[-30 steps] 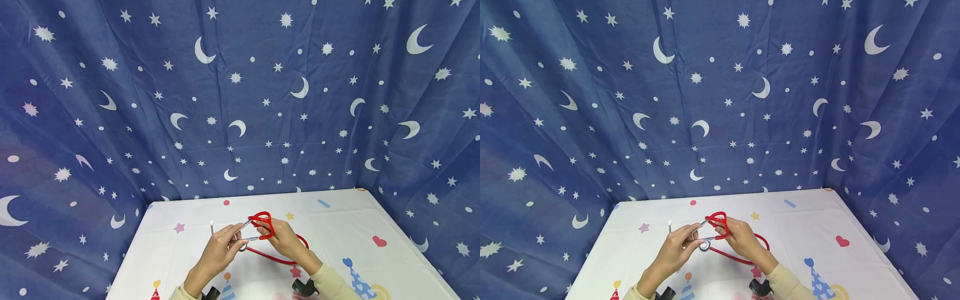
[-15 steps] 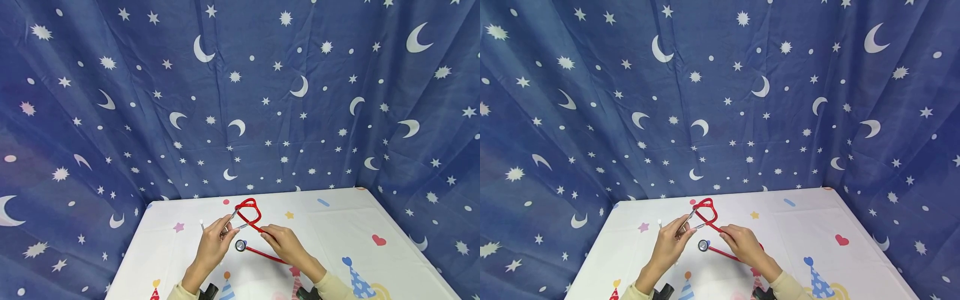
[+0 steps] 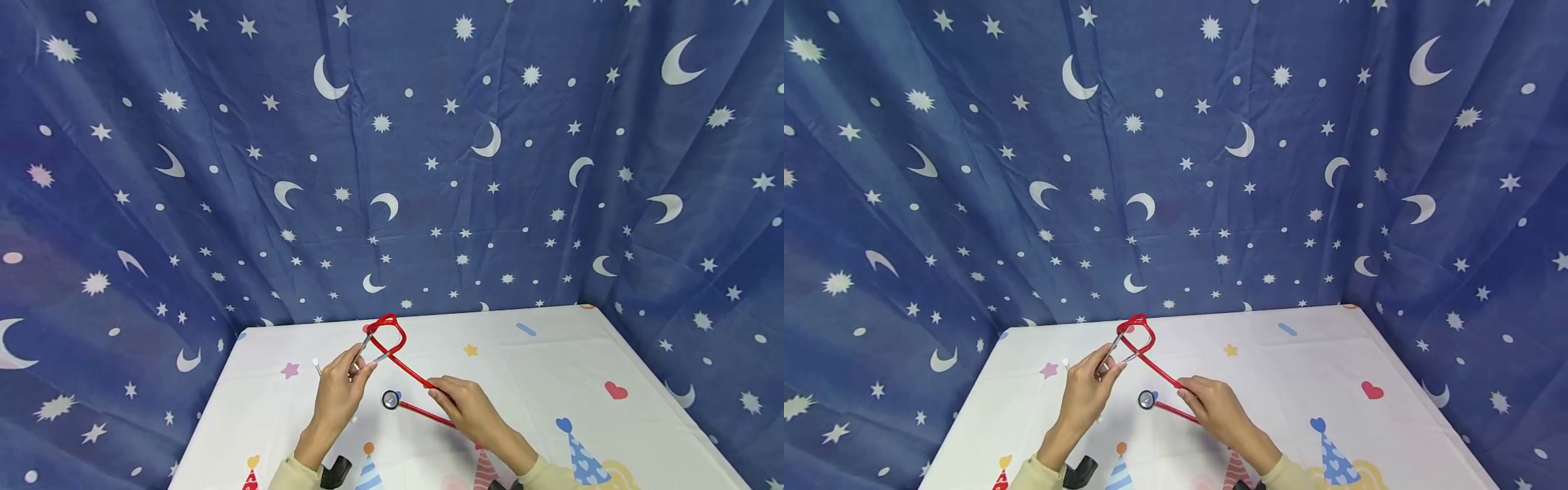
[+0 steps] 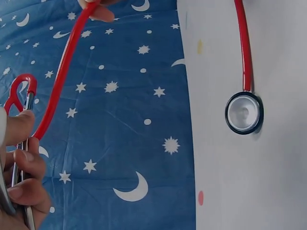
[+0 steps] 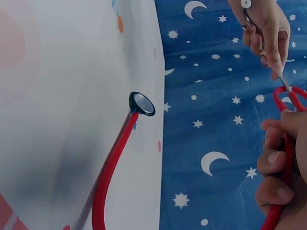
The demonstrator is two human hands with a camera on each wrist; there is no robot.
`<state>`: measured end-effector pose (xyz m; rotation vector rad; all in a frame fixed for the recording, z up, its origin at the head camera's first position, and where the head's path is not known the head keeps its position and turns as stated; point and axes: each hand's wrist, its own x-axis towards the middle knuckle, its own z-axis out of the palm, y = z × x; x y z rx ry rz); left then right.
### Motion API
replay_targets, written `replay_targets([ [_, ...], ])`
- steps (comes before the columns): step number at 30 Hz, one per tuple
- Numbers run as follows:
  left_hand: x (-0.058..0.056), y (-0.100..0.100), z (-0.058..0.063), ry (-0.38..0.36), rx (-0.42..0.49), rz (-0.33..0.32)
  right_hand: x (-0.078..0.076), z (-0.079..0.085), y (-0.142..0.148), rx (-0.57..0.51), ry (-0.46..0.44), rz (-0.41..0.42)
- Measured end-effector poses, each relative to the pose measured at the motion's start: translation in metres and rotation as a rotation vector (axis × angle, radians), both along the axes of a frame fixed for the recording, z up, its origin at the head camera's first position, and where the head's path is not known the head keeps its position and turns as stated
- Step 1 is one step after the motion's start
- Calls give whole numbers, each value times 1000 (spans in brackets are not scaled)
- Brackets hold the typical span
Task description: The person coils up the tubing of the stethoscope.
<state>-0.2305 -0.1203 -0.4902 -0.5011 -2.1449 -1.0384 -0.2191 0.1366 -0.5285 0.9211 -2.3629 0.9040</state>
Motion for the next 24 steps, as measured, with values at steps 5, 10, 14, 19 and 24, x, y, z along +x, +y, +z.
replay_targets([
  [5, -2, 0, -4, 6, 1, 18, 3, 1, -1, -11, 7, 1],
  [10, -4, -2, -7, -2, -23, 41, 6, 5, -4, -18, 31, 21],
  [14, -6, -3, -11, -23, -44, 59, 7, 7, -6, -28, 44, 28],
  [19, -8, -4, -17, -23, -83, 77, 11, 11, -8, -40, 73, 54],
  [24, -10, -8, -18, -8, -111, 126, 15, 15, -6, -52, 17, 72],
])
